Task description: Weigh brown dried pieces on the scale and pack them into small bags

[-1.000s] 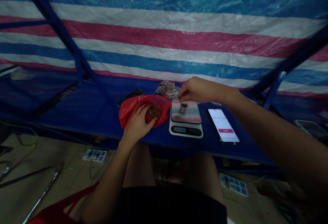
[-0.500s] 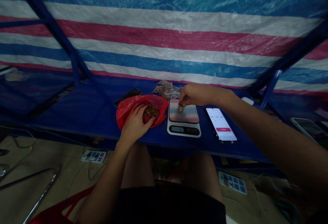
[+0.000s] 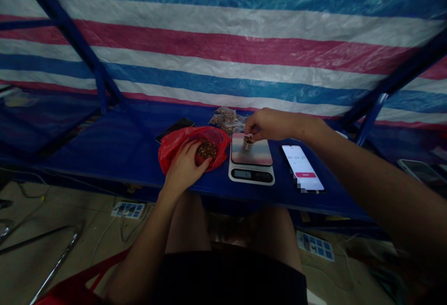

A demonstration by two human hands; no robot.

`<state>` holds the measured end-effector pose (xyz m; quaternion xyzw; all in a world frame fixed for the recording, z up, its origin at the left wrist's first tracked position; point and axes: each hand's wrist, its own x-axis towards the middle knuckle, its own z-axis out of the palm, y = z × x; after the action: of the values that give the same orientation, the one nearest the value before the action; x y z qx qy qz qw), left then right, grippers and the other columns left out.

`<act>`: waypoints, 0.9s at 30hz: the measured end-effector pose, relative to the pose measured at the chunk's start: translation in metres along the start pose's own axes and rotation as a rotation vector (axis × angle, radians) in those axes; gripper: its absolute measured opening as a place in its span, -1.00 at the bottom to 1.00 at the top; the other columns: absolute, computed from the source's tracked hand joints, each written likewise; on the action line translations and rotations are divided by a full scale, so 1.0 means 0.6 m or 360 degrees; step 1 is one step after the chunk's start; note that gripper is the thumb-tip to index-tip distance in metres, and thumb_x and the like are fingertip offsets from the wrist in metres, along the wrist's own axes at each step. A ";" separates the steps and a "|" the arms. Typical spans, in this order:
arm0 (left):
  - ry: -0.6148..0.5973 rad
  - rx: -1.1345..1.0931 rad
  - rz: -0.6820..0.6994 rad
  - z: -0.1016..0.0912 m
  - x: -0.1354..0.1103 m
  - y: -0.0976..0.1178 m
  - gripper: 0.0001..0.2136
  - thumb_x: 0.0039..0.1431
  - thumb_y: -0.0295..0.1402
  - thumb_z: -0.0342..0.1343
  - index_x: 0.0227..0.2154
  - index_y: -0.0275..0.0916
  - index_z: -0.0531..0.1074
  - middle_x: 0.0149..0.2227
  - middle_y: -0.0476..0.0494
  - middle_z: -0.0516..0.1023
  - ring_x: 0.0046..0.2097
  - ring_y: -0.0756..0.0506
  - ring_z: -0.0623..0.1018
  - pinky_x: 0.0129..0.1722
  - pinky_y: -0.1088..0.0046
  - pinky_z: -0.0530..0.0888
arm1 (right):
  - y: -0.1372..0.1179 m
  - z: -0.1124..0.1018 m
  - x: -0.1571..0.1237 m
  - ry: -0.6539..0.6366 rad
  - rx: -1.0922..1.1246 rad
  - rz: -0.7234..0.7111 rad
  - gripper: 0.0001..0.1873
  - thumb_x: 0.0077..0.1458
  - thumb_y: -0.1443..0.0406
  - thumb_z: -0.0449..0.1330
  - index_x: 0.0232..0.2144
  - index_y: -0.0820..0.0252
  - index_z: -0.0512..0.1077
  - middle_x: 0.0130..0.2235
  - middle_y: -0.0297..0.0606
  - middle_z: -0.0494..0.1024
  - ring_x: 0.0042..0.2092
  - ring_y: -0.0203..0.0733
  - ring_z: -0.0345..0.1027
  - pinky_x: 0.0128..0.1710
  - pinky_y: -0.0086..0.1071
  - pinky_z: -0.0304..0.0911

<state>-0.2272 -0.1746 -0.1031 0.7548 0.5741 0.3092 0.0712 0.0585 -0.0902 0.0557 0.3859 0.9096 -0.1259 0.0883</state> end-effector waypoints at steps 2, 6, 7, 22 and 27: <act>-0.0005 0.0008 -0.0006 0.000 0.000 0.000 -0.46 0.33 -0.14 0.24 0.28 -0.31 0.43 0.32 -0.37 0.51 0.40 -0.34 0.43 0.46 -0.01 0.36 | -0.003 0.000 -0.002 0.0011 0.0018 0.0061 -0.76 0.18 0.30 0.31 -0.13 0.19 0.72 -0.17 -0.17 0.77 -0.23 -0.12 0.59 -0.21 -0.31 0.31; 0.0003 0.0020 0.0000 -0.001 0.000 0.003 -0.47 0.34 -0.13 0.23 0.27 -0.30 0.44 0.31 -0.37 0.52 0.40 -0.35 0.43 0.46 -0.02 0.36 | -0.004 0.001 -0.005 0.0051 0.0096 0.0073 -0.76 0.15 0.32 0.32 -0.14 0.21 0.70 -0.16 -0.17 0.76 -0.20 -0.10 0.60 -0.21 -0.31 0.32; 0.0005 0.0020 -0.0001 -0.001 0.000 0.004 -0.47 0.34 -0.13 0.22 0.27 -0.30 0.44 0.31 -0.37 0.52 0.40 -0.35 0.44 0.46 -0.02 0.36 | -0.002 0.002 -0.005 0.0061 0.0115 0.0060 -0.77 0.16 0.32 0.31 -0.14 0.22 0.70 -0.16 -0.16 0.76 -0.20 -0.11 0.60 -0.21 -0.32 0.32; 0.0006 0.0000 -0.0015 -0.003 0.000 0.007 -0.47 0.33 -0.15 0.24 0.27 -0.29 0.41 0.30 -0.38 0.53 0.39 -0.36 0.46 0.44 -0.04 0.38 | -0.006 0.004 0.002 0.0283 0.0132 -0.0074 -0.75 0.22 0.39 0.22 -0.19 0.19 0.72 -0.23 -0.20 0.76 -0.26 -0.15 0.56 -0.20 -0.32 0.31; 0.0007 -0.0014 -0.0052 -0.002 0.000 0.006 -0.42 0.28 -0.17 0.29 0.28 -0.28 0.37 0.27 -0.39 0.54 0.32 -0.37 0.52 0.38 -0.03 0.45 | -0.083 0.004 0.044 0.0493 0.0163 -0.0405 -0.72 0.24 0.45 0.18 -0.17 0.24 0.69 -0.12 -0.12 0.74 -0.15 -0.12 0.54 -0.08 -0.30 0.28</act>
<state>-0.2247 -0.1761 -0.1005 0.7444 0.5851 0.3122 0.0783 0.0043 -0.1063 0.0544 0.2867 0.9461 -0.1213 -0.0889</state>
